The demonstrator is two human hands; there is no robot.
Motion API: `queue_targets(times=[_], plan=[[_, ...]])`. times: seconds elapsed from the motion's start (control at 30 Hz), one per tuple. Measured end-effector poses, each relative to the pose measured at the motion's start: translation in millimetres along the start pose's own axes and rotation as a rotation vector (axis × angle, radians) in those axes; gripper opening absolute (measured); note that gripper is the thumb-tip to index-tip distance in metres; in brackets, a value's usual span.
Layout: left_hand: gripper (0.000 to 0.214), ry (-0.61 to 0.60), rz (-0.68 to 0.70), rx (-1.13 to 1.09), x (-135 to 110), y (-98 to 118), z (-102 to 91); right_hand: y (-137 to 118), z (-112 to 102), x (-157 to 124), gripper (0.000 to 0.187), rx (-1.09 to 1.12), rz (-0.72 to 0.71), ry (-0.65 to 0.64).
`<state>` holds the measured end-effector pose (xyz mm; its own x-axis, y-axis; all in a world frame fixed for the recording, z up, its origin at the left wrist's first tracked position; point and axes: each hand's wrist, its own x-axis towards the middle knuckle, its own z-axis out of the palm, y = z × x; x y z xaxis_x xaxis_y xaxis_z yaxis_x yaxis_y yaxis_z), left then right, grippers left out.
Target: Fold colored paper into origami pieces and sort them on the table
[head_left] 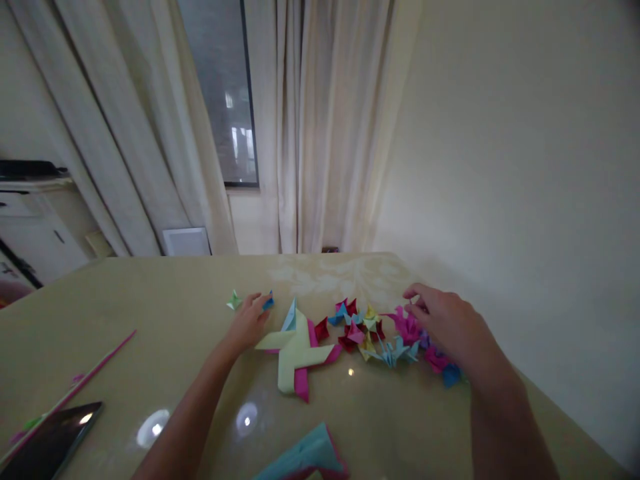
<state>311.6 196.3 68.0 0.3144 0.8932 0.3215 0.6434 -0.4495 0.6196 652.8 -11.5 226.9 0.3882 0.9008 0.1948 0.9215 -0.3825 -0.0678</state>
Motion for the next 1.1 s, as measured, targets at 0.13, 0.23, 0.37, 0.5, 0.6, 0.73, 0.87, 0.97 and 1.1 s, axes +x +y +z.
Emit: queue_targets(times=[0.13,0.23,0.37,0.5,0.6,0.73,0.87,0.97,1.1], plan=[[0.028,-0.062,0.002,0.014,-1.4,-15.1,7.0,22.0,7.8,8.9,0.039,-0.131,0.148,-0.065],[0.021,-0.058,-0.002,0.018,-0.6,-12.3,3.0,10.0,7.8,10.5,0.042,-0.02,0.091,0.002],[0.013,-0.045,0.03,-0.028,3.5,8.5,-15.9,-33.9,8.1,5.9,0.034,0.361,-0.22,0.027],[0.011,-0.114,0.213,-0.18,-5.8,64.1,-43.2,-79.4,16.6,1.8,0.043,0.783,-0.419,-0.017],[0.005,-0.277,0.418,-0.433,-23.0,111.1,-56.8,-97.6,24.6,4.1,0.037,0.935,-0.483,-0.033],[0.005,-0.294,0.45,-0.521,-30.8,130.4,-54.7,-99.2,29.9,10.5,0.014,0.989,-0.518,-0.036],[0.028,-0.085,0.195,-0.228,-11.4,84.3,-40.2,-87.6,30.3,20.0,0.006,0.853,-0.459,0.03],[0.037,0.085,-0.089,0.162,-1.3,29.9,-33.5,-78.4,32.0,30.4,0.006,0.588,-0.351,0.065],[0.045,0.09,-0.319,0.341,-7.4,-25.0,-31.7,-71.8,34.8,40.1,0.007,0.326,-0.211,0.051]])
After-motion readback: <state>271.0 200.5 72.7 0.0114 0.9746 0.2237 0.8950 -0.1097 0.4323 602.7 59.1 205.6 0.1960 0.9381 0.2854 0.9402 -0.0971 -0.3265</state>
